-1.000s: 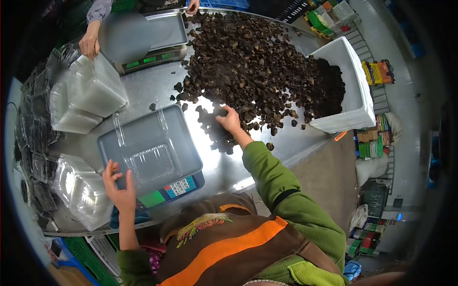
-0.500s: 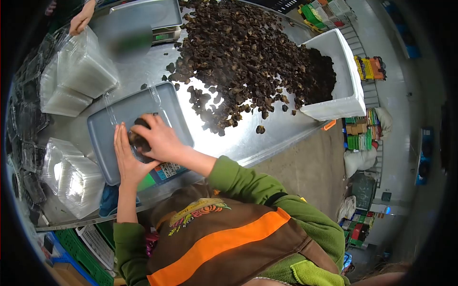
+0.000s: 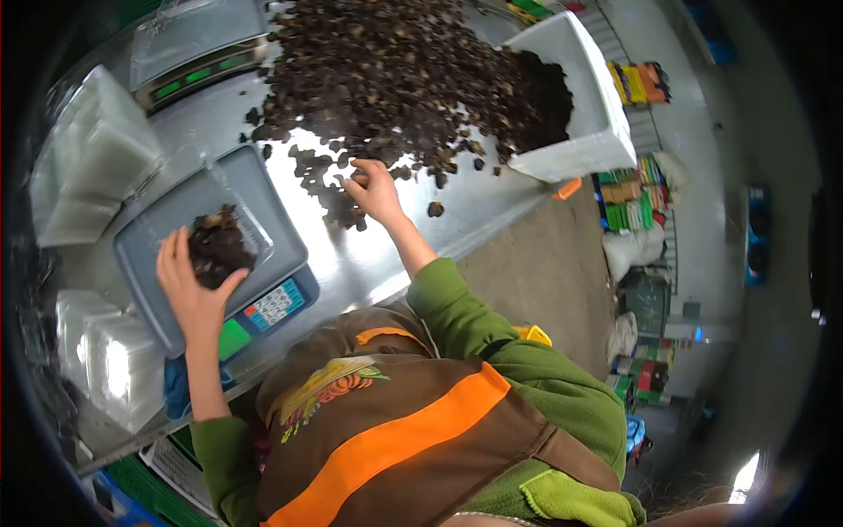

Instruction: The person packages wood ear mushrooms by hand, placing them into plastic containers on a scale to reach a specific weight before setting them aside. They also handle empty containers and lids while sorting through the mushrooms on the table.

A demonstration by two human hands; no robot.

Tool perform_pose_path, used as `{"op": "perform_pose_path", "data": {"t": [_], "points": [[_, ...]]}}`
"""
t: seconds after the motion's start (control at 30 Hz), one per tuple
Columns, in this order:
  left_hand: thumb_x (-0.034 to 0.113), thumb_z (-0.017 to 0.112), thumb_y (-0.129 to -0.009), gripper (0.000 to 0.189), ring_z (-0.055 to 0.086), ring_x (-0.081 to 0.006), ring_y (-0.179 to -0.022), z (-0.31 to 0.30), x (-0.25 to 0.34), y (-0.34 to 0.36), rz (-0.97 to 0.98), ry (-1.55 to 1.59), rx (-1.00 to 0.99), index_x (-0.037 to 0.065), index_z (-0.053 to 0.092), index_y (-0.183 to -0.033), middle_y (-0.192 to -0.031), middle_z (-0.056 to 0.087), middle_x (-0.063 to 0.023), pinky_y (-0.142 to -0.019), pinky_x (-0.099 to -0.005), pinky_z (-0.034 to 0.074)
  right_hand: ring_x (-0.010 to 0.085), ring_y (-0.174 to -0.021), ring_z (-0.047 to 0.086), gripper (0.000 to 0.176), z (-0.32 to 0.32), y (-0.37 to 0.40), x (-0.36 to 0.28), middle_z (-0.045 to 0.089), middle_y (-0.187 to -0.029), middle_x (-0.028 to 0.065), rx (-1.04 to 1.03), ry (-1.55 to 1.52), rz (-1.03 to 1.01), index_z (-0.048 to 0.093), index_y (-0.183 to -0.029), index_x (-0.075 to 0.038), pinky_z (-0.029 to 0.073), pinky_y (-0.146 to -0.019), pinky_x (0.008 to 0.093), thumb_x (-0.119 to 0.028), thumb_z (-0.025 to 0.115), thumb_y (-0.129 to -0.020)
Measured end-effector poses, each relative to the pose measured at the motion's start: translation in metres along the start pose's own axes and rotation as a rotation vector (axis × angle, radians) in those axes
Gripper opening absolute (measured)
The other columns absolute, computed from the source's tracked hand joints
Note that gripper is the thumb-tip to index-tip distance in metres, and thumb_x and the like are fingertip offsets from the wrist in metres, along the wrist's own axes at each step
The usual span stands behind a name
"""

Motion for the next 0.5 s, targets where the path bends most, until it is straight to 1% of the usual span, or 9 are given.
{"op": "perform_pose_path", "data": {"t": [0.07,0.1,0.17,0.2,0.23,0.3,0.33,0.4,0.5], "points": [[0.034,0.087,-0.063,0.094,0.035,-0.0356,-0.133,-0.012,0.003,0.006,0.043,0.021,0.038,0.005,0.043,-0.140,-0.142,0.042,-0.0166,-0.110,-0.0468,0.029,0.0294,-0.089,0.064,0.053,-0.015,0.005,0.094,0.058,-0.111,0.0210,0.048,0.095,0.281,0.060,-0.118,-0.004,0.052,-0.084,0.0364,-0.030,0.077,-0.075],[0.032,0.087,-0.064,0.092,0.035,-0.0355,-0.133,-0.018,0.002,0.008,0.056,0.042,0.065,0.005,0.043,-0.140,-0.142,0.042,-0.0172,-0.110,-0.0477,0.030,0.0328,-0.097,0.062,0.068,-0.020,0.011,0.116,0.055,-0.118,0.0222,-0.052,0.218,0.340,0.057,-0.123,-0.004,0.051,-0.088,0.0371,-0.042,0.079,-0.071],[0.026,0.083,-0.070,0.081,0.040,-0.0340,-0.130,-0.031,-0.008,0.011,0.028,0.097,0.138,0.005,0.045,-0.138,-0.140,0.043,-0.0168,-0.108,-0.0456,0.034,0.0363,-0.104,0.060,0.088,-0.008,0.031,0.144,0.049,-0.126,0.0249,-0.226,0.245,0.560,0.051,-0.130,-0.005,0.049,-0.092,0.0382,-0.057,0.080,-0.065],[0.020,0.080,-0.077,0.069,0.044,-0.0324,-0.127,-0.038,-0.014,0.014,-0.010,0.143,0.212,0.004,0.047,-0.136,-0.139,0.044,-0.0163,-0.105,-0.0436,0.038,0.0392,-0.110,0.057,0.101,-0.003,0.038,0.130,0.044,-0.130,0.0268,-0.241,0.317,0.532,0.045,-0.136,-0.006,0.048,-0.096,0.0386,-0.065,0.078,-0.061],[0.020,0.080,-0.077,0.069,0.044,-0.0324,-0.127,-0.039,-0.016,0.013,-0.012,0.134,0.210,0.004,0.047,-0.136,-0.139,0.044,-0.0163,-0.105,-0.0436,0.038,0.0397,-0.108,0.057,0.098,0.006,0.046,0.113,0.044,-0.127,0.0260,-0.182,0.345,0.500,0.045,-0.133,-0.005,0.048,-0.094,0.0407,-0.062,0.080,-0.061],[0.008,0.069,-0.087,0.049,0.052,-0.0272,-0.118,-0.058,-0.032,0.011,-0.142,0.269,0.452,0.003,0.050,-0.132,-0.134,0.046,-0.0150,-0.099,-0.0380,0.045,0.0394,-0.105,0.058,0.082,0.024,0.058,0.066,0.047,-0.120,0.0215,-0.116,0.448,0.380,0.047,-0.130,-0.008,0.050,-0.089,0.0440,-0.049,0.081,-0.067],[0.006,0.063,-0.092,0.039,0.054,-0.0222,-0.112,-0.069,-0.025,0.005,-0.163,0.225,0.507,0.001,0.051,-0.129,-0.130,0.046,-0.0132,-0.094,-0.0345,0.049,0.0392,-0.104,0.058,0.070,0.036,0.060,0.061,0.049,-0.117,0.0204,-0.081,0.433,0.273,0.049,-0.127,-0.010,0.050,-0.086,0.0445,-0.041,0.078,-0.071],[0.007,0.063,-0.092,0.038,0.054,-0.0212,-0.111,-0.082,-0.039,0.007,-0.219,0.272,0.555,0.001,0.052,-0.128,-0.130,0.045,-0.0127,-0.093,-0.0340,0.049,0.0379,-0.100,0.058,0.050,0.056,0.062,0.064,0.051,-0.116,0.0177,-0.035,0.383,0.127,0.052,-0.122,-0.012,0.050,-0.082,0.0454,-0.019,0.070,-0.077],[0.007,0.062,-0.093,0.033,0.055,-0.0191,-0.109,-0.103,-0.056,0.014,-0.262,0.317,0.655,0.000,0.054,-0.124,-0.127,0.047,-0.0121,-0.089,-0.0320,0.051,0.0363,-0.094,0.060,0.033,0.053,0.061,0.082,0.058,-0.108,0.0173,0.066,0.185,0.106,0.060,-0.108,-0.007,0.050,-0.083,0.0431,-0.011,0.067,-0.076]]}}
Point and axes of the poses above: each hand's wrist, its own y-axis away from the middle knuckle, its own z-axis out of the palm, x = y × z, the point moved 7 cm from there along -y, towards the middle knuckle
